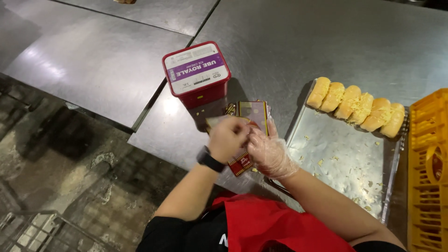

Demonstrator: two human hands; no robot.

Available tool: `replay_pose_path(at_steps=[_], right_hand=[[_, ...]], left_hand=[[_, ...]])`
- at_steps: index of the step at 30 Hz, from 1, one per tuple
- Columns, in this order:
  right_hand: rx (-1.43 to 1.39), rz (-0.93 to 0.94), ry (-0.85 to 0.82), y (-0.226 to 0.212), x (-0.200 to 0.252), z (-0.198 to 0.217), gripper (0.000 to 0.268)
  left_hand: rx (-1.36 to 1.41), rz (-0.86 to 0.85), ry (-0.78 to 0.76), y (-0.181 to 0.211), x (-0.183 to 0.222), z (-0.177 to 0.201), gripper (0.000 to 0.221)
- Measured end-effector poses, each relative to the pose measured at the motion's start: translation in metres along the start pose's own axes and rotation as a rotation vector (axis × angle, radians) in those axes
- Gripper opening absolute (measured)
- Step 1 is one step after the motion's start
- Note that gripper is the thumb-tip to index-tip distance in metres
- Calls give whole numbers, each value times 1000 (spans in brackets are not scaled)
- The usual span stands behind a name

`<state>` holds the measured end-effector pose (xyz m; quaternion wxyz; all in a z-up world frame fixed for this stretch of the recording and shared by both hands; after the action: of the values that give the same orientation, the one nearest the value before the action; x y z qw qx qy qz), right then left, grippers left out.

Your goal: Packing individual buns into plastic bags and placing them in a storage crate.

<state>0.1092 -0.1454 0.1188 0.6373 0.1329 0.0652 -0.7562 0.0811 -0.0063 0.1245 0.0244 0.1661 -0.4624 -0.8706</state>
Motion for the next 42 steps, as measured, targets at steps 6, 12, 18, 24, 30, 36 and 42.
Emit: replay_pose_path(at_steps=[6, 12, 18, 24, 30, 36, 42], right_hand=[[-280, -315, -112, 21, 14, -4, 46], [21, -251, 55, 15, 33, 9, 59], [-182, -484, -264, 39, 53, -8, 57], [-34, -382, 45, 18, 74, 27, 59], [-186, -414, -139, 31, 96, 7, 43], [-118, -604, -282, 49, 120, 7, 35], [-710, -544, 244, 61, 131, 17, 32]], left_hand=[[-238, -353, -102, 52, 8, -25, 6], [-223, -568, -245, 66, 15, -64, 8], [-107, -530, -137, 76, 10, -50, 19], [428, 173, 197, -81, -55, -29, 73], [610, 555, -249, -128, -72, -57, 45], [556, 653, -362, -155, -67, -86, 61], [1313, 518, -384, -82, -54, -97, 88]])
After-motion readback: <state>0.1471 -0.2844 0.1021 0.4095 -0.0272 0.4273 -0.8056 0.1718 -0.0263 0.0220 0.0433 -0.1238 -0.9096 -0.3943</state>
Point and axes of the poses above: each hand's wrist, its own x-axis away from the middle knuckle, its own z-axis out of the back of the hand, y = z × x, the point moved 6 cm from there along -x, towards the middle knuckle, and after that the axes turned 13 degrees about -y, right-handed, at the moved point
